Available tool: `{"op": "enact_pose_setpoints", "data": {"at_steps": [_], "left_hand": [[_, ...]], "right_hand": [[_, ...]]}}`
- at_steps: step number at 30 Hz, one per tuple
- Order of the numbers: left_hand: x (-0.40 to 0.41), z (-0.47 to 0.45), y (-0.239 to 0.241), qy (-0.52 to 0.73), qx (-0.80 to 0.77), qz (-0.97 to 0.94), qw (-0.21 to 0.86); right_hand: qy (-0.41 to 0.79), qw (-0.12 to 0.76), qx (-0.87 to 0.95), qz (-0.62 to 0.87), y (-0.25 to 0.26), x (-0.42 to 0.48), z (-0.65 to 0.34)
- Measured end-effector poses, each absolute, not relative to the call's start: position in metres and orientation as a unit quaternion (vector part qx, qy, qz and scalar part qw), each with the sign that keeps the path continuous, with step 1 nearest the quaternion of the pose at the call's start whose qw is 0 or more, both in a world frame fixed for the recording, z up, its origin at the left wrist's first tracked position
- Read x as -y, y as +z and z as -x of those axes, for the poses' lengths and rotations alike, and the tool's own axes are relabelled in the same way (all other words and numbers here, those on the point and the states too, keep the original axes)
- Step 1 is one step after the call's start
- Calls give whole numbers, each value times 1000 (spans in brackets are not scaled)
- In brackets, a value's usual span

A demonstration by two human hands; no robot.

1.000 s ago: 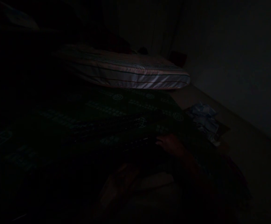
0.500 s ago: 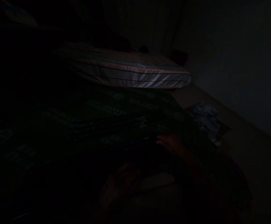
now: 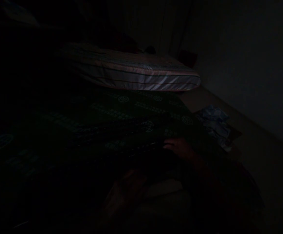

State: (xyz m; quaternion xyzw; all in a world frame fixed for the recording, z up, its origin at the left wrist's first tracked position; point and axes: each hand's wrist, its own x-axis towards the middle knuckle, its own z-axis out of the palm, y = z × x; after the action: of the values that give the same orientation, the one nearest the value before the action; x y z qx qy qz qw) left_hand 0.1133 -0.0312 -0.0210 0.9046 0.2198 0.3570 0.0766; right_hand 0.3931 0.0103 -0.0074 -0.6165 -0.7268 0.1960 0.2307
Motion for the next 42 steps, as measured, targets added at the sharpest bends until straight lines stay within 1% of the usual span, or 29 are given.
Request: {"op": "enact_pose_setpoints", "data": {"at_steps": [9, 14, 26, 30, 34, 42], "left_hand": [[32, -112, -24, 338, -224, -910, 83], [31, -114, -21, 342, -224, -909, 78], [31, -112, -25, 321, -220, -917, 83], [30, -113, -22, 312, -214, -920, 104], [30, -113, -21, 325, -219, -916, 90], [31, -113, -24, 307, -218, -921, 94]], "right_hand": [[188, 227, 727, 620, -5, -11, -391], [202, 241, 720, 619, -7, -12, -393], [199, 222, 719, 628, -6, -15, -395], [211, 228, 715, 626, -7, -13, -397], [220, 237, 709, 626, -7, -12, -398], [202, 220, 723, 622, -11, -11, -401]]}}
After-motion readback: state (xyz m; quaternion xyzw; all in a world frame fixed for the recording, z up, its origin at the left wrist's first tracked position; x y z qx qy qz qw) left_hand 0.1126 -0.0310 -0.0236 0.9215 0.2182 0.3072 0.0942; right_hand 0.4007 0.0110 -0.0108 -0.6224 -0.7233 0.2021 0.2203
